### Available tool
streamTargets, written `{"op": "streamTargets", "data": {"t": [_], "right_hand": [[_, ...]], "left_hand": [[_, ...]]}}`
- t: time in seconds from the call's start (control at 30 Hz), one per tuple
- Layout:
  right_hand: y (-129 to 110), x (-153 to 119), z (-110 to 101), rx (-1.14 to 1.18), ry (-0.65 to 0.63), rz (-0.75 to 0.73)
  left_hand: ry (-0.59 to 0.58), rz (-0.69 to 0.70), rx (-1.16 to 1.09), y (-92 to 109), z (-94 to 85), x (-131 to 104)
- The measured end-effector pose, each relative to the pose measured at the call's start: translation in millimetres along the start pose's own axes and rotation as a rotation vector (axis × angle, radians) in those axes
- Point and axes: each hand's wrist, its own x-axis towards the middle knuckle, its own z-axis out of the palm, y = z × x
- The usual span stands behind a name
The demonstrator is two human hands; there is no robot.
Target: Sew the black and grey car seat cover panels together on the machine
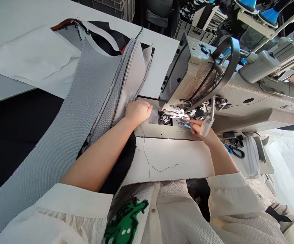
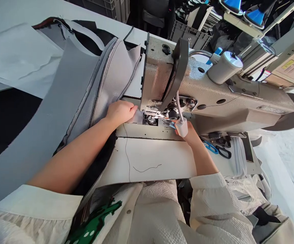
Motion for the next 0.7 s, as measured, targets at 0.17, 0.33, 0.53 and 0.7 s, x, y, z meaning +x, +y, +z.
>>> {"op": "streamTargets", "data": {"t": [0.17, 0.33, 0.53, 0.7], "right_hand": [[-3.5, 5.1, 2.9, 0.094, -0.019, 0.071], [2.4, 9.1, 6.7, 0.245, -0.084, 0.063], [6.6, 9.6, 13.1, 0.357, -0.134, 0.06], [-3.2, 5.8, 21.2, 0.388, -0.152, 0.074]], "left_hand": [[-0.005, -0.013, 0.0, 0.2, -0.5, -0.2], [-0.01, -0.01, -0.008, -0.9, 1.6, 0.6], [0.012, -0.006, 0.015, -3.6, 6.6, 3.8], [-0.004, -0.008, 0.017, -3.2, 4.9, 4.1]]}}
